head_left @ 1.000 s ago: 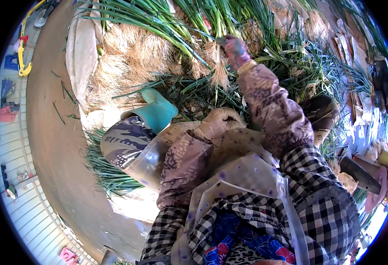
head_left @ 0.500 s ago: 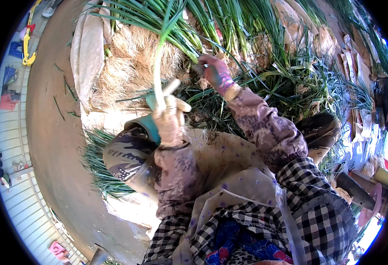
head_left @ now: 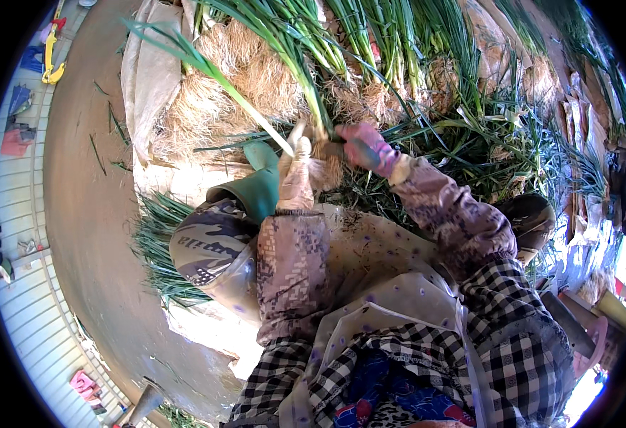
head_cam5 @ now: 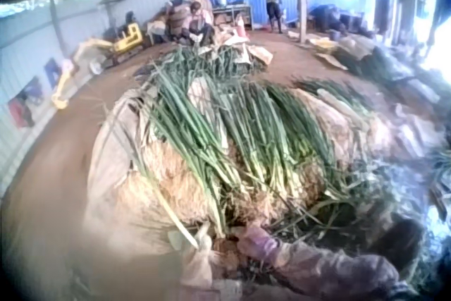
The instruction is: The person sits on a tarp and peels the outer skin from scallion bulbs by hand, then places the cleaned scallions onto a pile of other green vegetables.
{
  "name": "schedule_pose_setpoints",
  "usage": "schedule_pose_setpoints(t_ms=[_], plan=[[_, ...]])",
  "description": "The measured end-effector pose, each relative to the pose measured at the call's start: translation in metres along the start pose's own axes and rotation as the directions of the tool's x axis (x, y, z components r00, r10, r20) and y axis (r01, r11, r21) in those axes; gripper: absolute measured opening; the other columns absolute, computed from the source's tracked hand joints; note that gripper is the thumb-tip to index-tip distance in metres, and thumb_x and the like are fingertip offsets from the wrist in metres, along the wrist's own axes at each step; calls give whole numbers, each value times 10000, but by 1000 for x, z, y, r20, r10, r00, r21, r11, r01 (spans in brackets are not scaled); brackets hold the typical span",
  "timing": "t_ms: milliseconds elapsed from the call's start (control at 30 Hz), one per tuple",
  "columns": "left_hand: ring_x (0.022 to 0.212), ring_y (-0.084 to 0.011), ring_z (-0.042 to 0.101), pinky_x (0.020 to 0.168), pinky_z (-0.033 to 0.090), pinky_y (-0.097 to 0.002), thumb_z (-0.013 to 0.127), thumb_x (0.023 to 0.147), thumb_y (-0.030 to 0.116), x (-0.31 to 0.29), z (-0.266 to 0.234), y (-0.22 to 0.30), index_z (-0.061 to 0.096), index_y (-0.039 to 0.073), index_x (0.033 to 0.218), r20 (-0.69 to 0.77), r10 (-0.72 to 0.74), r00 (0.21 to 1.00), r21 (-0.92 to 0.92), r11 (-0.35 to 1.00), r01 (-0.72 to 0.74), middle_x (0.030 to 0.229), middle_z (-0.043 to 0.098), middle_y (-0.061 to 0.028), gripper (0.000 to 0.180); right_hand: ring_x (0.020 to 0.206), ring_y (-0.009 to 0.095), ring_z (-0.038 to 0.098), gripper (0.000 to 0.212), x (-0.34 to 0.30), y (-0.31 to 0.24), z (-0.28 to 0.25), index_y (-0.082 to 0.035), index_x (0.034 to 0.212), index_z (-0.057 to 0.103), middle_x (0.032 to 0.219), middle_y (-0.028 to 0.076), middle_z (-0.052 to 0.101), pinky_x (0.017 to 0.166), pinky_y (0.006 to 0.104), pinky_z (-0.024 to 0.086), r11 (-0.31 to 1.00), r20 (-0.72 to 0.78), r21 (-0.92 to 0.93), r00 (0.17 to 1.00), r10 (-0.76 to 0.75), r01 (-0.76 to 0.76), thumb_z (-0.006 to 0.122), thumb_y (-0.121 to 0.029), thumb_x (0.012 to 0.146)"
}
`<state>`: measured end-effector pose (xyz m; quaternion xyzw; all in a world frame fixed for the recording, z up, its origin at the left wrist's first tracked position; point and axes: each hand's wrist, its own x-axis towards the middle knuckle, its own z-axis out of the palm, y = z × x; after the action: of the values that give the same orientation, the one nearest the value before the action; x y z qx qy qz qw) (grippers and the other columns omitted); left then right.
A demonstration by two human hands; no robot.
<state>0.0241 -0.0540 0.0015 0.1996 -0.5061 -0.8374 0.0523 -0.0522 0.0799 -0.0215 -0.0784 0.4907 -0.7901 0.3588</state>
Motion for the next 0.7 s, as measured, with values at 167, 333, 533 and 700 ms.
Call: schedule_pose_setpoints(t_ms=[167,333,533,700], plan=[[841,-123,560,732,461,-220,558,837,106,4,-3,-12,465,5,1195,106,30,994,102,994,-41,944,590,-26,383,652,149,566,309,-4,-45,1,59,1034,524,803,104,573,480,236,472,987,-97,13,982,160,-160,587,-147,813],[871,-167,565,746,489,-284,556,837,108,-4,4,-12,493,10,1146,325,5,946,-52,999,12,959,578,-71,330,462,118,528,481,31,-63,1,39,1096,502,741,67,588,401,218,439,970,-78,-189,983,-167,150,645,-288,773],[768,-122,559,646,491,-249,573,831,130,-15,15,-14,520,22,1111,316,-101,943,-149,977,155,868,588,-61,305,761,184,561,446,89,-36,-16,103,982,517,907,182,568,692,296,475,947,56,133,951,-303,293,649,-263,765],[665,-105,547,550,471,-208,558,845,159,-33,8,-18,537,34,1046,53,-56,997,-251,966,68,789,575,-58,238,755,123,519,321,66,-26,17,109,1002,506,883,114,558,643,248,458,923,-215,-29,899,-380,383,552,-159,833]])
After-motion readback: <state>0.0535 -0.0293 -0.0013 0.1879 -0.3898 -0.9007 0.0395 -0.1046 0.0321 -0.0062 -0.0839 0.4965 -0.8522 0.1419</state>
